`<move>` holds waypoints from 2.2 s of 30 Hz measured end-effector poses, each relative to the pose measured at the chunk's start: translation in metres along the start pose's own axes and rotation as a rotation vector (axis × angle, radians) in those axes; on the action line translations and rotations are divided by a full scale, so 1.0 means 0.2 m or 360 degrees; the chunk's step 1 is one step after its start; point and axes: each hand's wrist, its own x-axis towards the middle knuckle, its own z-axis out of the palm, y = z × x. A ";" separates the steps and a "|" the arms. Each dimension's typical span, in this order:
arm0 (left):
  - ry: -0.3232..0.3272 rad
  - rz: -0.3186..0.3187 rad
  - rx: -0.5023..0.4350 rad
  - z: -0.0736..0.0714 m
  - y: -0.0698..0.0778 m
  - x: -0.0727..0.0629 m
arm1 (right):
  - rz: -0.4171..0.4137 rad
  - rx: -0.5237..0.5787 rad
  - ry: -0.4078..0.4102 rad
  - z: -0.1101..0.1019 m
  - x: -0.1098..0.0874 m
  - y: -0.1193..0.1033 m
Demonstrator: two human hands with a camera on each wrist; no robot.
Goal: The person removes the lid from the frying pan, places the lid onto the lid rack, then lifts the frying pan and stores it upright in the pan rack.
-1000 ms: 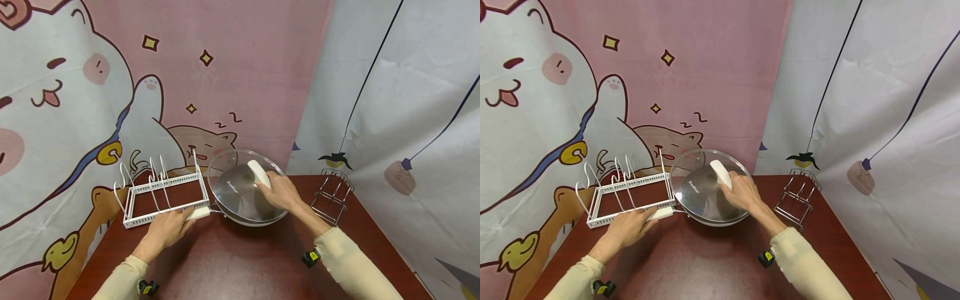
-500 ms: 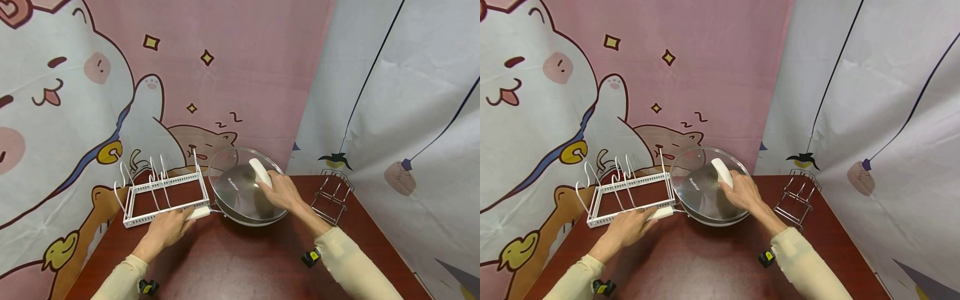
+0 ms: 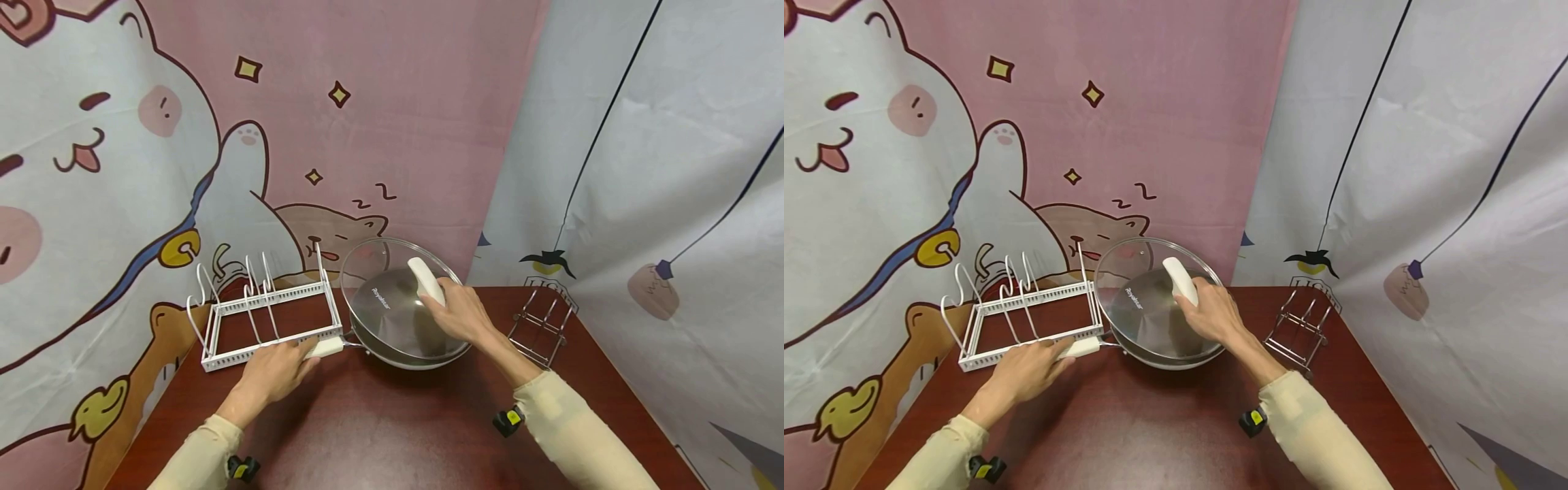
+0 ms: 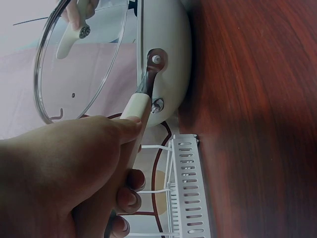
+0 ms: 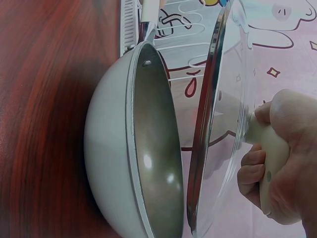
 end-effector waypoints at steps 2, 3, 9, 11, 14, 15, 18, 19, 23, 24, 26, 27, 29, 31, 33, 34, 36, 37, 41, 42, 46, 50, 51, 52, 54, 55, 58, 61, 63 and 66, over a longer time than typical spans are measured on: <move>0.0009 0.0007 -0.0001 0.00 0.00 0.00 | -0.0003 0.0008 0.0000 0.00 0.00 0.00; 0.0014 0.0012 0.0000 0.00 0.00 0.00 | -0.0004 0.0011 0.0000 0.00 0.00 0.00; 0.0028 0.0024 0.0009 0.01 0.00 0.00 | 0.0003 0.0023 0.0012 0.01 0.00 -0.01; 0.0022 0.0023 0.0012 0.01 0.00 0.00 | 0.0013 0.0035 0.0010 0.01 0.00 -0.01; 0.0006 0.0022 0.0015 0.00 0.00 0.00 | 0.0024 0.0048 0.0007 0.01 0.00 0.00; -0.0001 0.0020 0.0016 0.00 0.00 0.00 | 0.0025 0.0052 0.0007 0.01 0.00 0.00; -0.0010 0.0012 0.0016 0.00 0.00 0.00 | 0.0021 0.0062 0.0013 0.01 0.00 0.00; -0.0010 0.0011 0.0015 0.00 0.00 0.00 | 0.0020 0.0063 0.0015 0.01 0.00 0.00; -0.0016 -0.0003 -0.0002 0.00 0.00 0.00 | 0.0021 0.0076 0.0017 0.01 0.00 0.00; -0.0014 -0.0005 -0.0005 0.00 0.00 0.00 | 0.0023 0.0077 0.0017 0.01 -0.01 0.00; -0.0008 -0.0006 -0.0008 0.00 0.00 0.00 | 0.0027 0.0083 0.0017 0.00 -0.01 0.00; -0.0002 -0.0005 -0.0007 0.00 0.00 0.00 | 0.0028 0.0085 0.0018 0.00 -0.01 0.00; 0.0003 -0.0003 -0.0005 0.00 0.00 0.00 | 0.0031 0.0091 0.0021 0.01 -0.01 -0.01; -0.0002 -0.0002 -0.0004 0.00 0.00 0.00 | 0.0033 0.0095 0.0021 0.01 -0.01 0.00; -0.0018 -0.0009 -0.0006 0.00 0.00 0.00 | 0.0036 0.0100 0.0019 0.01 -0.01 0.00; -0.0025 -0.0013 -0.0005 0.00 0.00 0.00 | 0.0037 0.0104 0.0019 0.01 -0.01 0.00; -0.0040 -0.0019 -0.0003 0.00 0.00 0.00 | 0.0036 0.0110 0.0021 0.01 -0.01 0.00; -0.0042 -0.0019 -0.0002 0.00 0.01 0.00 | 0.0035 0.0113 0.0022 0.01 -0.01 0.00; -0.0037 -0.0017 0.0008 0.00 0.00 0.00 | 0.0034 0.0124 0.0026 0.00 -0.01 0.01; -0.0034 -0.0015 0.0010 0.00 0.00 0.00 | 0.0036 0.0130 0.0026 0.00 -0.01 0.01; -0.0034 -0.0014 0.0016 0.01 0.00 0.00 | 0.0040 0.0152 0.0021 0.00 -0.02 0.01; -0.0030 -0.0010 0.0020 0.00 0.00 0.00 | 0.0037 0.0173 0.0018 0.00 -0.02 0.01; -0.0028 -0.0008 0.0019 0.00 0.00 0.00 | 0.0034 0.0178 0.0019 0.00 -0.02 0.01; -0.0027 -0.0009 0.0017 0.00 0.00 0.00 | 0.0031 0.0181 0.0019 0.00 -0.02 0.01; -0.0031 -0.0012 0.0012 0.00 0.00 0.00 | 0.0027 0.0189 0.0018 0.00 -0.02 0.00; -0.0032 -0.0013 0.0010 0.00 0.00 0.00 | 0.0026 0.0192 0.0016 0.00 -0.02 0.00; -0.0034 -0.0013 0.0006 0.00 0.00 0.00 | 0.0030 0.0198 0.0012 -0.01 -0.01 0.00; -0.0032 -0.0008 0.0007 0.00 0.00 0.00 | 0.0041 0.0210 0.0013 -0.01 -0.01 0.01; -0.0033 -0.0005 0.0003 0.00 0.00 0.00 | 0.0046 0.0221 0.0015 -0.01 -0.01 0.01; -0.0037 -0.0004 -0.0004 0.00 0.00 0.01 | 0.0051 0.0243 0.0018 -0.02 -0.01 0.00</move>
